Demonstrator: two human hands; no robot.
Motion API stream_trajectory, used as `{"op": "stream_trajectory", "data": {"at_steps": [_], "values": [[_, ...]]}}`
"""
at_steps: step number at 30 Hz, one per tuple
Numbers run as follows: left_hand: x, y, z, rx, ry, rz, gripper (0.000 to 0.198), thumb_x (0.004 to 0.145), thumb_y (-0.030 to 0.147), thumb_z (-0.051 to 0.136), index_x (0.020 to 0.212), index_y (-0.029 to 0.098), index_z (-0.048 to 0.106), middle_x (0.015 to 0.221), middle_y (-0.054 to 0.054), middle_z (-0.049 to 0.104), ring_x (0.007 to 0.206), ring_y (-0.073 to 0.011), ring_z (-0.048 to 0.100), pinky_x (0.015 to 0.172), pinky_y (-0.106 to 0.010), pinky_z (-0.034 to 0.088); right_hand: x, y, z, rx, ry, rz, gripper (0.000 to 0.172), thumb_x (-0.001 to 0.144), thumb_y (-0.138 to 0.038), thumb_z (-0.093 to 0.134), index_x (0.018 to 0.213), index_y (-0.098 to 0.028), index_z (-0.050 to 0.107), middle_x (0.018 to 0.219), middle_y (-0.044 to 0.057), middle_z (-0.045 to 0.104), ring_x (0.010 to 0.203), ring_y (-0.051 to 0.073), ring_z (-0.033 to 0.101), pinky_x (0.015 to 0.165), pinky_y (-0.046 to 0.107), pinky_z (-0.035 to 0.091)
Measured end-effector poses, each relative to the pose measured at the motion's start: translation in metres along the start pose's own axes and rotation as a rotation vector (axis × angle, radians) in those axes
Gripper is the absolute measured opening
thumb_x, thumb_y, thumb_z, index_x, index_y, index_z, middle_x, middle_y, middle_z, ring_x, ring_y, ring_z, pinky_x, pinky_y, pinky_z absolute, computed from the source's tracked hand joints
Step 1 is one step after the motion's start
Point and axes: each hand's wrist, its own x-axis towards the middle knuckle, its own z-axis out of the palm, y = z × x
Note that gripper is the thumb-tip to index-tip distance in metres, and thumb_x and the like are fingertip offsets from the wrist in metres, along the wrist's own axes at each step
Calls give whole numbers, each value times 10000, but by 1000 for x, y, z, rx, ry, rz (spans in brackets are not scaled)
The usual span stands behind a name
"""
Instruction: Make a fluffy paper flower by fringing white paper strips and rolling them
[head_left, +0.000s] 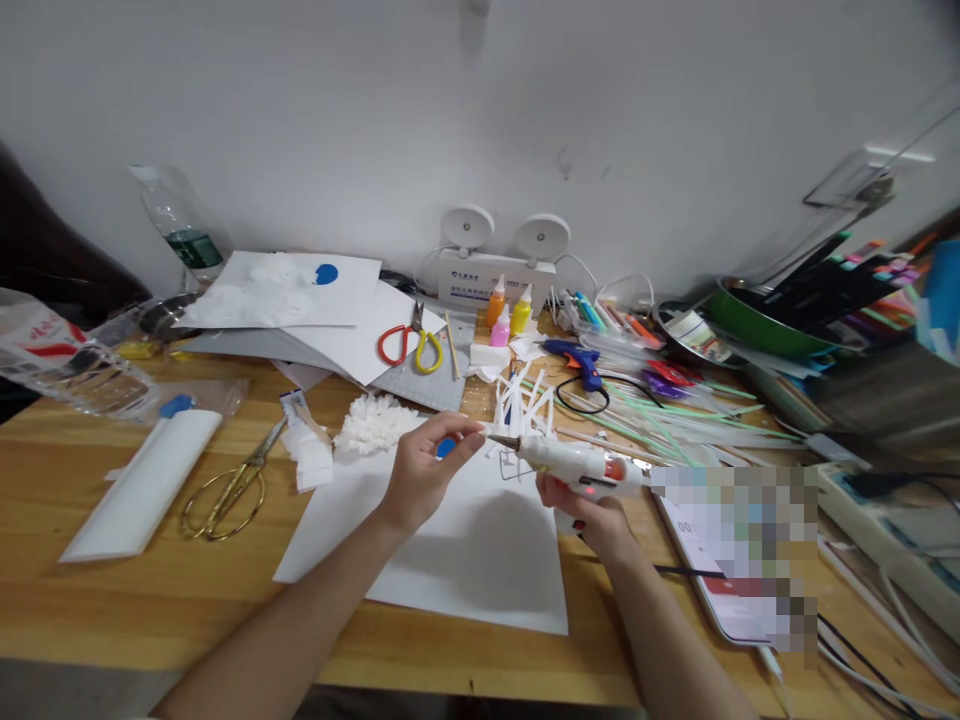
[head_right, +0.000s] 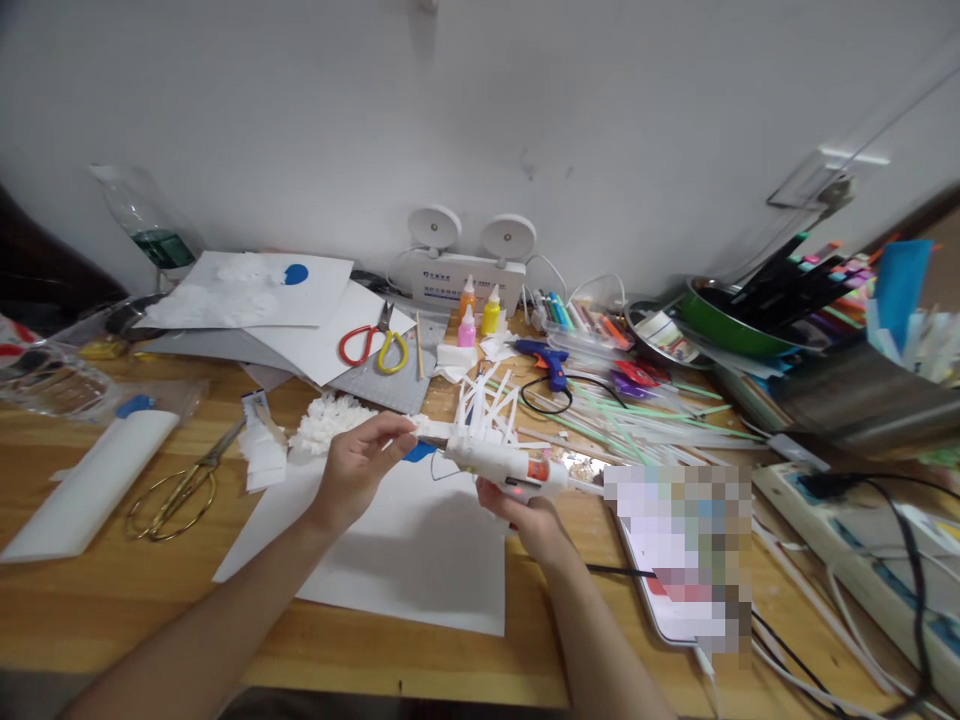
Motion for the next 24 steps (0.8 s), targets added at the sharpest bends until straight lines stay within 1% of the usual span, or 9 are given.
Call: {"op": "stream_trajectory", "data": {"at_steps": [4,9,12,17,24], "values": [[0,0,0,-9,-4,3,126,709,268,586,761,160,625,766,-26,595,734,-125,525,668,-232,407,0,2,-2,6,15,28,241,592,-394,627,578,-162,560,576,5,534,577,151,473,558,269,355],[0,-1,1,-35,-20,6,87,717,236,584,772,179,621,775,-13,588,745,-112,519,682,-222,395,1,0,-2,-21,-17,9,279,604,-419,597,524,-163,518,522,2,489,515,135,430,494,260,319],[0,-2,1,-39,-26,10,84,717,233,584,771,179,620,780,-15,588,748,-114,521,689,-225,396,1,0,-2,-26,-14,3,280,594,-411,596,504,-164,500,510,0,473,485,122,404,470,255,297],[0,-2,1,-41,-28,26,91,712,241,586,760,173,622,780,-22,593,755,-124,526,696,-238,402,1,-2,-2,-18,3,-8,275,579,-392,594,477,-169,468,503,-6,448,490,120,390,474,257,289],[0,1,2,-38,-24,26,103,711,263,585,756,178,621,765,-27,586,747,-134,524,687,-250,404,0,-2,-2,-20,13,31,272,582,-392,593,482,-172,469,504,-3,447,505,129,398,491,267,305]]}}
